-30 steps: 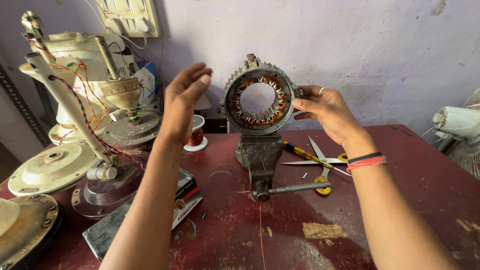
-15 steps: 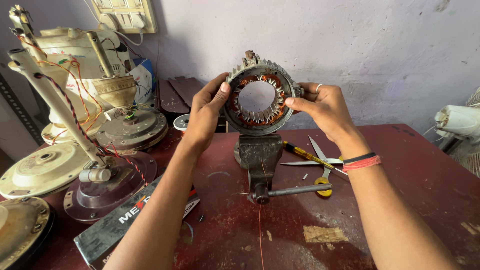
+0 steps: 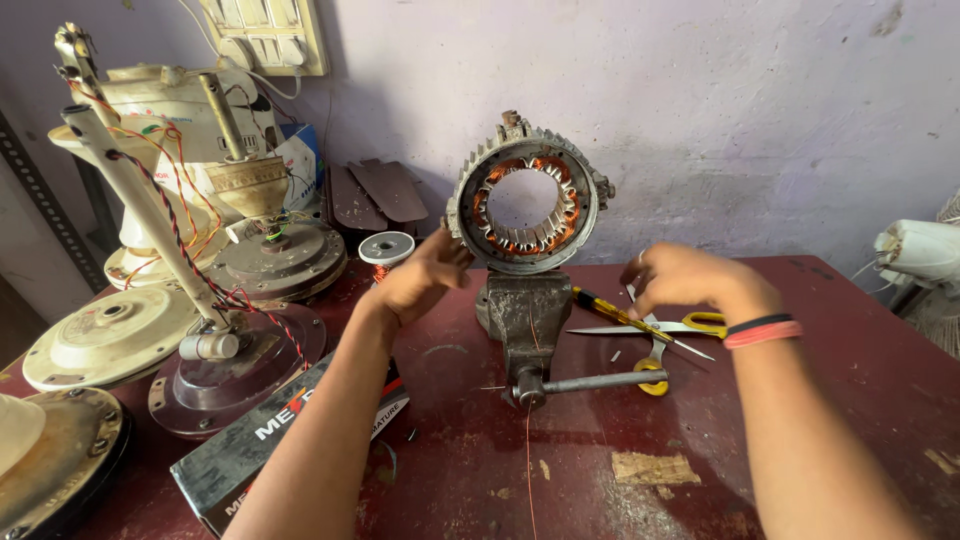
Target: The person secures copper wire into the slots of a motor stator clamped in a vise. They use a yellow-handled screwdriver to push the wire down into the slots and their fingers to guide and adjust the wire placement.
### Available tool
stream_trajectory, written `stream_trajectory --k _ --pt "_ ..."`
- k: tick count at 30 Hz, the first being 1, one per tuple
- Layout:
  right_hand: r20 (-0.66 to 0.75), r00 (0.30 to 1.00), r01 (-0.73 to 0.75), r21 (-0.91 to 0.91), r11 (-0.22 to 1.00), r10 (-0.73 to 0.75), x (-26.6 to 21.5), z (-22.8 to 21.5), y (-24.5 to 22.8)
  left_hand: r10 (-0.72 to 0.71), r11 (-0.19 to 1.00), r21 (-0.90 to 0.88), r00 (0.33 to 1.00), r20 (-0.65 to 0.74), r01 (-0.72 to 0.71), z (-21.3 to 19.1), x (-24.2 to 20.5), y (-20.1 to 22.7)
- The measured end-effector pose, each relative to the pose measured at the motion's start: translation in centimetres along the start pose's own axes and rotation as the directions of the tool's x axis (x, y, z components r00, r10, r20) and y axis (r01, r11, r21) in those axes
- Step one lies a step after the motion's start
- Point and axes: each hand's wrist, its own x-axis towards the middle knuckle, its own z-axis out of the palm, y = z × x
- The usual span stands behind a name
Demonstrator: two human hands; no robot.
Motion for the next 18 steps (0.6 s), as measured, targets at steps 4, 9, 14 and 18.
stream_trajectory --k 4,9,14,18 --pt "0.028 0.990 -0.135 -0.058 0.989 0.137 1.6 2.5 0.9 -0.051 0.998 -0.038 0.999 0.004 0.051 1.3 -0.2 -0.5" --pt "0.048 0.995 -0.085 -0.064 0.994 0.089 3.0 4.9 1.5 -0.075 0.986 0.148 0.997 -0.013 0.076 2.1 -0.3 -0.3" --pt "-0.165 0.984 -0.059 0.021 0.998 0.062 4.1 4.4 2.3 -0.038 0.981 0.189 0.999 -0.008 0.039 3.0 -0.1 -0.3" --pt "-0.254 0.964 -0.073 0.044 0.996 0.082 4.1 4.6 3.0 -0.015 0.976 0.218 1.000 -0.020 0.019 3.3 -0.1 -0.6"
